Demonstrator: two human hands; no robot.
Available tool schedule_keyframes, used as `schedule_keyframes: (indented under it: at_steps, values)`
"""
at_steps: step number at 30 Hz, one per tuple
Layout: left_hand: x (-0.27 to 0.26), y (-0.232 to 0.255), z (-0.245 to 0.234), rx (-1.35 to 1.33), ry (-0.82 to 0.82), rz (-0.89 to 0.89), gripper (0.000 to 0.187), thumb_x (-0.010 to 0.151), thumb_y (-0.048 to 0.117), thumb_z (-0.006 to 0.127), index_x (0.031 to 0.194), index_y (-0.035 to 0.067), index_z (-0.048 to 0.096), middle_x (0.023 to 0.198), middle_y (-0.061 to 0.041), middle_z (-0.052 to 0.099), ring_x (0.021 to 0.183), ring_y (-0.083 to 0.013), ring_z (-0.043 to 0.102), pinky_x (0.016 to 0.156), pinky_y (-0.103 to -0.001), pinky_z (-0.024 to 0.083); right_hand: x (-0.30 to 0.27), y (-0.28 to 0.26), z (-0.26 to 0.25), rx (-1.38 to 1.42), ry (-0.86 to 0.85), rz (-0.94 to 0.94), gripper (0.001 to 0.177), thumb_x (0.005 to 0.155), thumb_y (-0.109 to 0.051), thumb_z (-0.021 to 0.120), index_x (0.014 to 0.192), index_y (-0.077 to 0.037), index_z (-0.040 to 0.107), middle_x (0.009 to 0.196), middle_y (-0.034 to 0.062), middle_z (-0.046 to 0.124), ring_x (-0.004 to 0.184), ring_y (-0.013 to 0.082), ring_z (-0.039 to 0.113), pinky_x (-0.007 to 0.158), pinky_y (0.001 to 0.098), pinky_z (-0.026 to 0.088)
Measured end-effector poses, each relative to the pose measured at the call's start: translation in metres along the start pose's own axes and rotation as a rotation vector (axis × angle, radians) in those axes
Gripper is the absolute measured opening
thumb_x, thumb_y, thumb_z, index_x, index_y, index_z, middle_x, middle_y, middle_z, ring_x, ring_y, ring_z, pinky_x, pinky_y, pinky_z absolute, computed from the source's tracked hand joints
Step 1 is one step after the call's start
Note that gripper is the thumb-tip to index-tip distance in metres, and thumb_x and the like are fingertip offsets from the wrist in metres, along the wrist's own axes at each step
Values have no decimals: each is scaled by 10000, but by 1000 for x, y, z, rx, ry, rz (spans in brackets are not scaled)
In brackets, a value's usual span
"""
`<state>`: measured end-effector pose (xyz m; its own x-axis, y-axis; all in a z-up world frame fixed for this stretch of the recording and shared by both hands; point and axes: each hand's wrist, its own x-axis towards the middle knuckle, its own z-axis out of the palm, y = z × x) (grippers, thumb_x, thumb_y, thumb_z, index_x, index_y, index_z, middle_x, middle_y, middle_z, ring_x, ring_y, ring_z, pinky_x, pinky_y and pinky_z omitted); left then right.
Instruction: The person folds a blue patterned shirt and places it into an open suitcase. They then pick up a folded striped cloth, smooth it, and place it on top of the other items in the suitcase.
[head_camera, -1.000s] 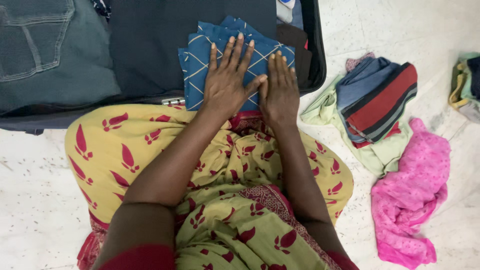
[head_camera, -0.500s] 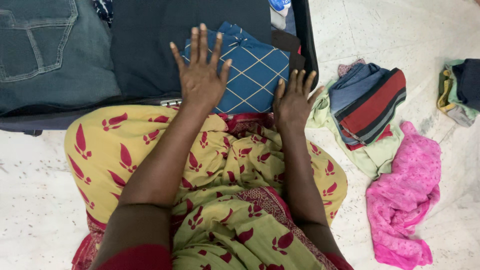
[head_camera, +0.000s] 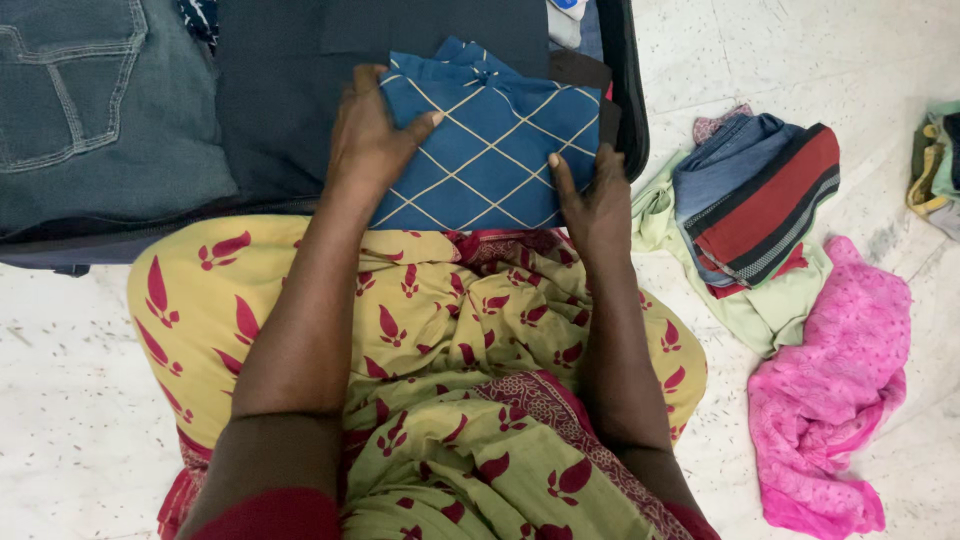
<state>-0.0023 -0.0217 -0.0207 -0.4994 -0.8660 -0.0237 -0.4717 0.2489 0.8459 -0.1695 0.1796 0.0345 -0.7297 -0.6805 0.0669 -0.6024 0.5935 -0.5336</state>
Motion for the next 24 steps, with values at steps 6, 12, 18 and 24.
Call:
schedule_keyframes:
  at_steps: [6, 12, 18, 24]
  values:
    - [2, -5, 0, -142, -80, 57, 774, 783, 293, 923, 1329, -54, 497, 1116, -278, 718, 985, -355, 760, 867, -422, 614, 2, 4, 8, 109, -85, 75, 655, 1002, -339, 735, 1435, 29, 409, 1154, 312, 712, 1001, 377, 725, 838, 438, 571]
    - [-5, 13, -10, -409, -306, -44, 595, 804, 281, 872, 1268, -30, 667, 1099, -205, 792, 916, -253, 798, 824, -344, 640, 17, 33, 5, 734, -76, -115, 878, 828, -68, 876, 1517, 32, 340, 1381, 210, 609, 1260, 282, 639, 1065, 381, 563]
    - [-16, 33, -23, -249, -386, -173, 650, 795, 313, 846, 1302, -16, 608, 1143, -201, 743, 986, -256, 773, 867, -373, 623, 14, 36, -10, 944, -284, 113, 628, 803, -88, 859, 1343, 66, 577, 1239, 183, 723, 1132, 255, 717, 1052, 375, 570]
    - [-19, 31, -39, -55, -583, 25, 642, 903, 338, 785, 1401, 20, 532, 1264, -182, 699, 1160, -274, 685, 994, -382, 520, 6, 34, -23, 761, -435, 195, 501, 847, -184, 832, 1270, 26, 665, 1170, 139, 758, 1046, 201, 727, 969, 322, 561]
